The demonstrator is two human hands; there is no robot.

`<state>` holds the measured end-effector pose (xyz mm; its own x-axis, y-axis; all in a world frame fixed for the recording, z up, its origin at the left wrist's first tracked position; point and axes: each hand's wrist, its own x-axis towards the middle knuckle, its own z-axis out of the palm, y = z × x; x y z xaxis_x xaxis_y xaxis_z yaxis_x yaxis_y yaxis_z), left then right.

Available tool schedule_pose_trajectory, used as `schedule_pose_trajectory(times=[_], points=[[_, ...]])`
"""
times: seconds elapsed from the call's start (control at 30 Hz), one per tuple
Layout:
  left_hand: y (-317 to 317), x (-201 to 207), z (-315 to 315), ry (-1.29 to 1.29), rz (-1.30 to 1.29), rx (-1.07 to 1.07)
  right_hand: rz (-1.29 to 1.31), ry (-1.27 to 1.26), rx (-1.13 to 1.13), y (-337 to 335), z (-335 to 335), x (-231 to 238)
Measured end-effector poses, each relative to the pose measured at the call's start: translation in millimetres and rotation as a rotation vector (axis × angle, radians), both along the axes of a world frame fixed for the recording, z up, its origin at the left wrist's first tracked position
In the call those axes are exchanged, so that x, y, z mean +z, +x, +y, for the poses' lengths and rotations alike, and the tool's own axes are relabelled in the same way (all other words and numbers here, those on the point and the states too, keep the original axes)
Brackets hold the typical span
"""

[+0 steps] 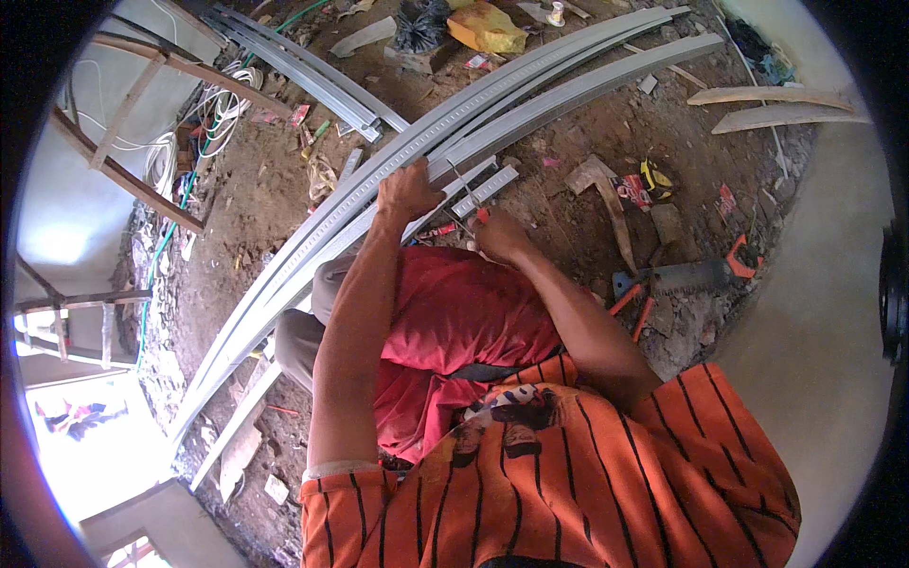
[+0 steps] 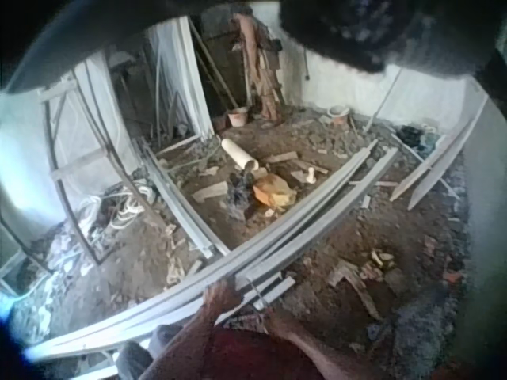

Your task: The person sits on the floor and uses tin snips to cut several long metal profiles into shorter pieces. The person handles the profiles, positions them for cutting, and separates the cut sections.

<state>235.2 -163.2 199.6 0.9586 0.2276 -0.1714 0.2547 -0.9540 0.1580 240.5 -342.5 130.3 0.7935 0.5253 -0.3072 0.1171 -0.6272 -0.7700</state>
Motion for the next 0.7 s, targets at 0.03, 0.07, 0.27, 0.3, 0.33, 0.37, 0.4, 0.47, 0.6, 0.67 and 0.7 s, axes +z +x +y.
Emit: schedule_pose_trajectory(times=[0.03, 0.07, 0.27, 0.3, 0.33, 0.37, 0.4, 0.47, 0.6, 0.67, 0.7], points=[[0.2, -3.4, -1.2, 0.032, -0.010, 0.028, -0.062, 0.005, -0.015, -2.5, 1.1, -1.8], [1.8, -3.7, -0.7, 0.038, -0.015, 0.042, -0.060, -0.013, -0.036, -2.6, 3.1, -3.4], [1.3, -3.5, -7.5, 0.073, -0.036, 0.067, -0.037, -0.077, -0.151, -4.5, 4.3, -11.7], [1.9, -4.1, -6.5, 0.075, -0.050, 0.076, -0.043, -0.073, -0.166, -3.0, 6.1, -12.8], [2.2, -4.7, -5.5, 0.077, -0.063, 0.085, -0.050, -0.070, -0.181, -2.1, 7.2, -13.8], [2.4, -5.3, -4.6, 0.078, -0.077, 0.094, -0.053, -0.058, -0.176, -2.0, 7.6, -14.9], [1.6, -4.4, -4.1, 0.080, -0.081, 0.094, -0.055, -0.048, -0.166, -2.9, 8.2, -12.0], [0.9, -2.3, -3.4, 0.082, -0.088, 0.092, -0.054, -0.015, -0.167, -2.5, 11.6, -12.8], [1.9, 3.3, -10.1, 0.139, -0.176, 0.087, 0.020, 0.010, -0.216, 2.9, 15.1, -17.5], [2.9, 4.7, -12.5, 0.136, -0.170, 0.131, 0.045, -0.002, -0.195, 4.1, 15.3, -6.0], [2.1, 3.4, -10.9, 0.154, -0.187, 0.131, 0.034, -0.007, -0.163, 3.0, 15.1, 6.2]])
